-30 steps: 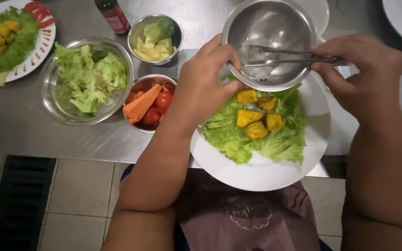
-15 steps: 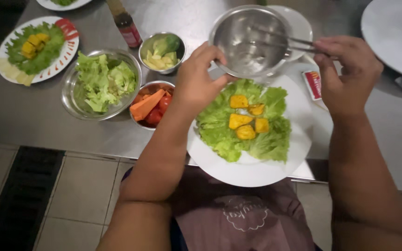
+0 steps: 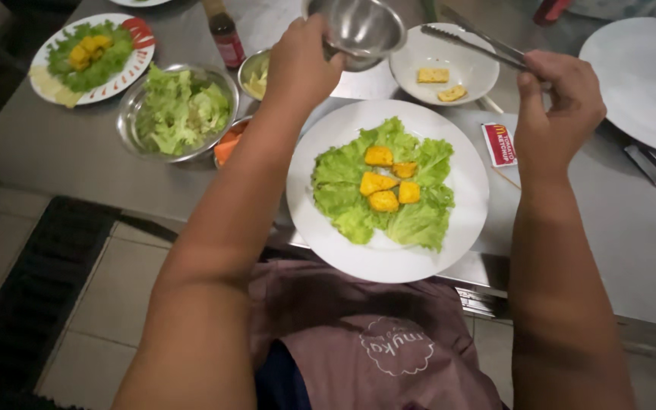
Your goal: The person arranges lettuce leaves on plates and then uses tongs and hands to place pieces of cooked egg, avocado, tomatoes, and carrots on top.
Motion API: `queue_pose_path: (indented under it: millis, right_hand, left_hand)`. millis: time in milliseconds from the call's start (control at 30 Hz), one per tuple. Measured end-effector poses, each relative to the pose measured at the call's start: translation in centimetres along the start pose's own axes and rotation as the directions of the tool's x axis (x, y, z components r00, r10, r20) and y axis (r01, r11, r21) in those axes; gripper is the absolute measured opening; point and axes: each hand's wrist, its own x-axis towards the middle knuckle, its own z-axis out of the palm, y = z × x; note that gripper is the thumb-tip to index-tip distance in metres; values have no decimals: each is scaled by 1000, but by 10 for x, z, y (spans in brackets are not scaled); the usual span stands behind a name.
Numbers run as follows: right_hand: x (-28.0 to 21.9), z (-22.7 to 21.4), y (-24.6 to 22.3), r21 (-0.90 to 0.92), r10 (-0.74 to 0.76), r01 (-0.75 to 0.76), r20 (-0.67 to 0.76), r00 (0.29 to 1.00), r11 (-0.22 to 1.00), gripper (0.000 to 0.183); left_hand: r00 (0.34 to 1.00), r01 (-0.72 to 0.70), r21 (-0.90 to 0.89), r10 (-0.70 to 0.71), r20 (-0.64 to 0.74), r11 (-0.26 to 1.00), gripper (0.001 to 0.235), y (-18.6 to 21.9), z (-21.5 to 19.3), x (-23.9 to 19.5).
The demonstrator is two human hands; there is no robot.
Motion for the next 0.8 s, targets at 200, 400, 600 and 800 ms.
queue_pose_path:
  millis: [200,400,600,800]
  right_hand:
    - [2,0,0,44,39,-39,-17,999,998,20]
    - [3,0,-6,-63,-25,26,23,999,998,21]
    - [9,0,-14,-35,-151,153,48,987,988,26]
    - [-3,-6,38,-56,-182,193,154,971,980,33]
  left_hand:
    - [980,134,190,-159,122,973,40,-7,23,11]
    - [914,139,328,-248,320,934,34,-9,31,-2]
    - [968,-72,559,-77,239,826,49,0,10,-19]
    - [984,-66,270,108,-144,961,52,5,-94,-92]
